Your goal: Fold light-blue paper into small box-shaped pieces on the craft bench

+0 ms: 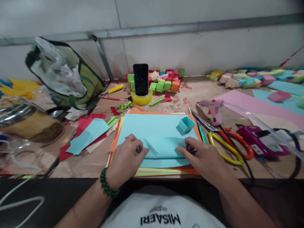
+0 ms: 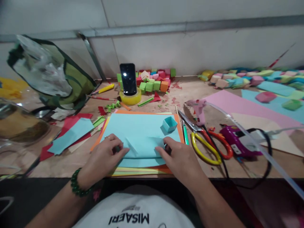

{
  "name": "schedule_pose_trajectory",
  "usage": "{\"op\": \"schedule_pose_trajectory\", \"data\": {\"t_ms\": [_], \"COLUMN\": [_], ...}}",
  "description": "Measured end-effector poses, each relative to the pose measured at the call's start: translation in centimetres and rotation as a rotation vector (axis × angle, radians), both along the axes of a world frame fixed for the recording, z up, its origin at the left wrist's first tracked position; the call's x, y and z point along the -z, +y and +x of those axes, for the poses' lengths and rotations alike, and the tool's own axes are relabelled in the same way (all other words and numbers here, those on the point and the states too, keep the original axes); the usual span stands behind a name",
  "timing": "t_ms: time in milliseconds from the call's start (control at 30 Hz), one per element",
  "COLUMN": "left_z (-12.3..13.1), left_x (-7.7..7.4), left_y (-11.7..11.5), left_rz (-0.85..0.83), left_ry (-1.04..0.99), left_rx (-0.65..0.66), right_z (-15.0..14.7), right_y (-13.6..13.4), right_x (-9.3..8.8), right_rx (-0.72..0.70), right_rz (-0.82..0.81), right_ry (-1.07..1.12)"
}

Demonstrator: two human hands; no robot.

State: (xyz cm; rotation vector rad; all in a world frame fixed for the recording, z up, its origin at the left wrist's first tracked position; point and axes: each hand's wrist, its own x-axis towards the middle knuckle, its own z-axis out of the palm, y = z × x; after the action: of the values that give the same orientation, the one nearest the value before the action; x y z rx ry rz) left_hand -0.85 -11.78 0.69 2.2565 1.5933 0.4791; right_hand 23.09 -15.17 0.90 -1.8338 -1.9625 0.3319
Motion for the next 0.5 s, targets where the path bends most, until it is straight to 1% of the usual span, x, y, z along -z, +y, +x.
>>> {"op": "schedule_pose_trajectory", "data": {"t_ms": [133, 300, 367, 500], "left_z": [0.0, 0.0, 0.0, 0.1], "left_x": [0.0, 0.0, 0.0, 0.0], "left_y": [0.2, 0.2, 0.2, 0.2], "left_rz": [-0.062, -0.078, -0.082, -0.06], "left_ry": [0.035, 0.023, 0.024, 0.031], "left_rx": [0.005, -0.008, -0.014, -0.017], "right_z": [0.4, 0.6, 0.5, 0.3], "right_y": [0.8, 1.9, 2.3, 3.0], "right_x": [-0.7, -1.1, -1.3, -1.3], "right_rx": [-0.038, -0.105, -0.141, -0.203], "right_rz": [-0.016, -0.048, -0.092, -0.157], "right_ry": [-0.121, -0.29, -0.305, -0.252]}}
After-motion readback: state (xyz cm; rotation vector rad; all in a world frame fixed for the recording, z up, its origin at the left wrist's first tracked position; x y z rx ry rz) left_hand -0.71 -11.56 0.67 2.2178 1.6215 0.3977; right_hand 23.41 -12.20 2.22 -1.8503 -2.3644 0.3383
